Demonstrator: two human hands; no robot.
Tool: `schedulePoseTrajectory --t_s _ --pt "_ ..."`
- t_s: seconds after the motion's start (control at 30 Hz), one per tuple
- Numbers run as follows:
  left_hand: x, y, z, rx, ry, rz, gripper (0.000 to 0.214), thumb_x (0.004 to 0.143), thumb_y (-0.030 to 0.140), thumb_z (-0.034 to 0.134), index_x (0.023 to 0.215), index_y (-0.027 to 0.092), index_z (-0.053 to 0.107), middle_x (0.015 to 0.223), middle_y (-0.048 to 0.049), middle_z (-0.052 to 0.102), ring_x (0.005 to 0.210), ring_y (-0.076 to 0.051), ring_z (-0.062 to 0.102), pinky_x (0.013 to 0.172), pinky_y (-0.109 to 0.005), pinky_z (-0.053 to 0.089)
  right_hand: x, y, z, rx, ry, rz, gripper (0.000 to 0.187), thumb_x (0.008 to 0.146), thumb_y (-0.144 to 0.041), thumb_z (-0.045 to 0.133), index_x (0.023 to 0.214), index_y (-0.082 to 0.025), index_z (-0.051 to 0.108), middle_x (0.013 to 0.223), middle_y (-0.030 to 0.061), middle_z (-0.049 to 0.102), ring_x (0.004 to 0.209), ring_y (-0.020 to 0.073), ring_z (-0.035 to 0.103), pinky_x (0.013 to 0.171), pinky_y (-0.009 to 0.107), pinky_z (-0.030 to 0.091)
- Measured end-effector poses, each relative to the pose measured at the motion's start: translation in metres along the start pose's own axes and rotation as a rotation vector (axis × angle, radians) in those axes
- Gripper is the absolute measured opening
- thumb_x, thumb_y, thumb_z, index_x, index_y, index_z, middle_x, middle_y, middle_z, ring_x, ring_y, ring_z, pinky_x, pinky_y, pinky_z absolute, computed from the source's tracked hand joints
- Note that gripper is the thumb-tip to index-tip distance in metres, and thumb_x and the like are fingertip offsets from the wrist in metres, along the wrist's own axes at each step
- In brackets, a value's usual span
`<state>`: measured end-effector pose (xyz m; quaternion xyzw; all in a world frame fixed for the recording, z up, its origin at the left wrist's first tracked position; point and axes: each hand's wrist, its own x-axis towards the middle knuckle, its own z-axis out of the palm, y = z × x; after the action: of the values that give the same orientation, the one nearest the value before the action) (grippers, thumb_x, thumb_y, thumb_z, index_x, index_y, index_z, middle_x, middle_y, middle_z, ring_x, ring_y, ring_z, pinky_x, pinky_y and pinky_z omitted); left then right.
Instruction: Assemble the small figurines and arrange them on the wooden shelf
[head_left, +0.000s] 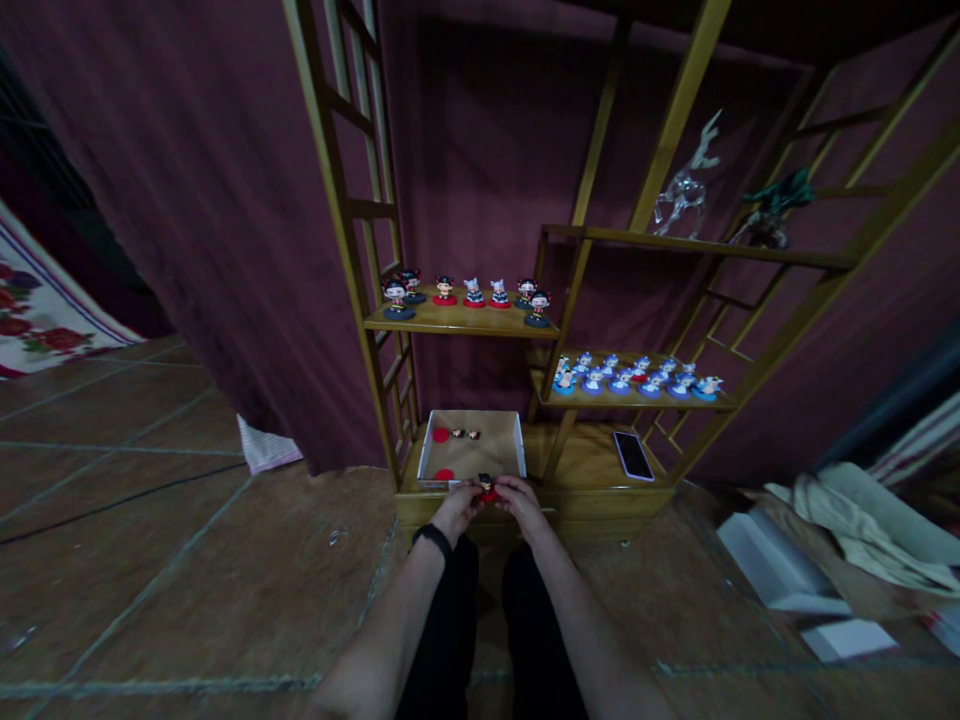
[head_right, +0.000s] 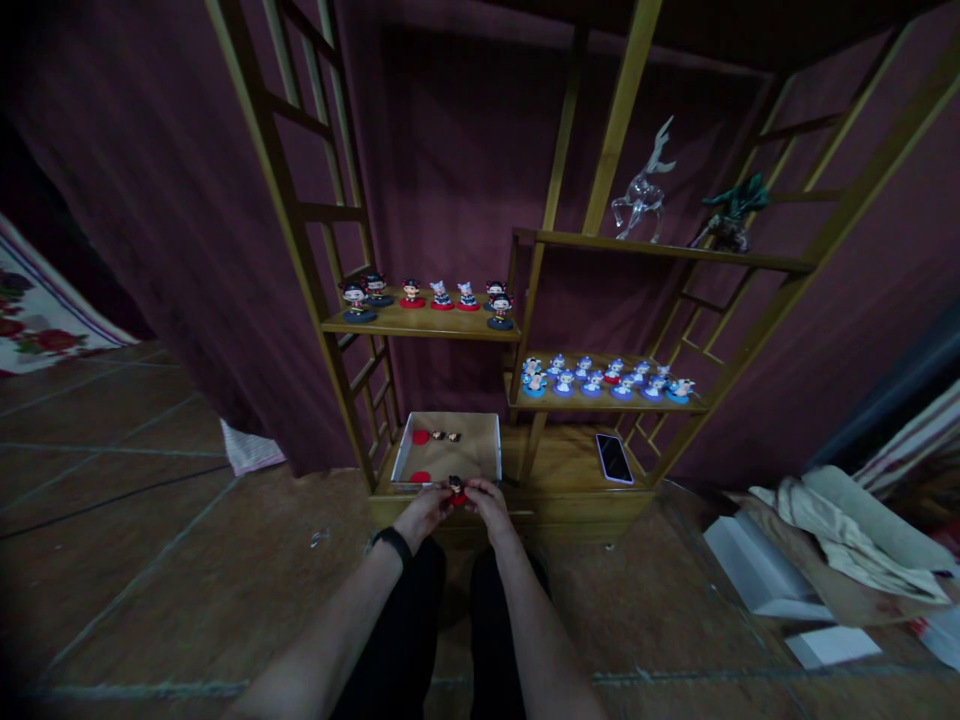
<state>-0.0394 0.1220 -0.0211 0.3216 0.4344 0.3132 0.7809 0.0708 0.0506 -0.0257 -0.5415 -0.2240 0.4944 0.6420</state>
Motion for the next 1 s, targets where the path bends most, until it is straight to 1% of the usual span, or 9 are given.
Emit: schedulePoseTrajectory --t_s 0.17,0.27,0.4,0.6,0.7,0.77,0.9,1.0 --pt "-0.006 0.003 0.002 -0.048 -0.074 0.0 0.013 0.07 -0.002 0.057 0.071 0.011 0.059 0.063 -0.0034 0.061 0.055 -0.01 0.058 0.055 -0.021 0.049 0.0 0.001 -0.001 0.013 0.02 0.013 0.032 0.051 -0.035 0.073 0.078 -0.019 0.065 0.073 0.0029 0.068 0.063 0.015 0.062 0.057 0.025 0.047" --pt "-0.008 0.003 0.002 -0.075 -0.115 0.005 0.011 0.07 0.001 0.06 0.072 0.011 0.061 0.065 -0.0039 0.062 0.059 -0.011 0.06 0.06 -0.023 0.051 -0.002 -0.001 0.0 0.026 0.007 0.002 0.032 0.051 -0.034 0.073 0.078 -0.018 0.065 0.073 0.0026 0.068 0.064 0.0148 0.063 0.058 0.025 0.047" --pt "-0.008 0.002 0.0 -0.064 -0.169 0.008 0.009 0.068 0.005 0.065 0.074 0.011 0.063 0.069 -0.0061 0.065 0.064 -0.013 0.062 0.064 -0.025 0.051 -0.005 -0.003 0.001 0.042 0.025 0.001 0.032 0.05 -0.034 0.074 0.076 -0.018 0.065 0.069 0.001 0.067 0.06 0.0135 0.061 0.058 0.025 0.047" --pt "-0.012 0.002 0.001 -0.046 -0.251 0.029 0.021 0.062 0.002 0.068 0.082 0.01 0.065 0.077 -0.0081 0.068 0.069 -0.013 0.063 0.068 -0.024 0.051 -0.005 -0.001 0.0 0.044 0.048 -0.016 0.029 0.049 -0.034 0.072 0.072 -0.018 0.063 0.068 0.0011 0.066 0.06 0.013 0.06 0.058 0.025 0.046" --pt "-0.015 0.002 0.002 -0.034 -0.266 0.058 0.028 0.058 0.004 0.072 0.084 0.012 0.066 0.078 -0.0066 0.068 0.069 -0.013 0.064 0.068 -0.024 0.05 -0.004 0.002 -0.001 0.044 0.041 -0.033 0.028 0.048 -0.033 0.073 0.069 -0.018 0.063 0.07 0.0014 0.066 0.062 0.0136 0.06 0.056 0.024 0.046" --pt "-0.015 0.001 0.002 -0.024 -0.273 0.089 0.033 0.055 0.008 0.075 0.086 0.013 0.066 0.078 -0.0059 0.068 0.069 -0.014 0.064 0.068 -0.024 0.05 -0.001 0.004 -0.002 0.043 0.045 -0.027 0.027 0.047 -0.033 0.073 0.067 -0.018 0.062 0.068 0.0009 0.065 0.062 0.0139 0.06 0.054 0.023 0.045" --pt "-0.009 -0.003 0.003 0.015 -0.292 0.173 0.039 0.045 0.01 0.079 0.082 0.012 0.067 0.077 -0.0061 0.069 0.069 -0.015 0.063 0.068 -0.025 0.048 0.007 0.007 -0.002 0.056 0.103 0.003 0.027 0.045 -0.031 0.073 0.068 -0.019 0.064 0.061 -0.0009 0.064 0.056 0.0132 0.058 0.051 0.023 0.044" --pt "-0.007 -0.004 0.005 0.065 -0.314 0.215 0.041 0.041 0.01 0.08 0.08 0.012 0.068 0.076 -0.0063 0.069 0.072 -0.016 0.063 0.071 -0.026 0.047 0.01 0.006 0.0 0.104 0.085 -0.017 0.024 0.043 -0.03 0.073 0.062 -0.019 0.063 0.058 -0.0013 0.063 0.054 0.0138 0.058 0.053 0.025 0.045"
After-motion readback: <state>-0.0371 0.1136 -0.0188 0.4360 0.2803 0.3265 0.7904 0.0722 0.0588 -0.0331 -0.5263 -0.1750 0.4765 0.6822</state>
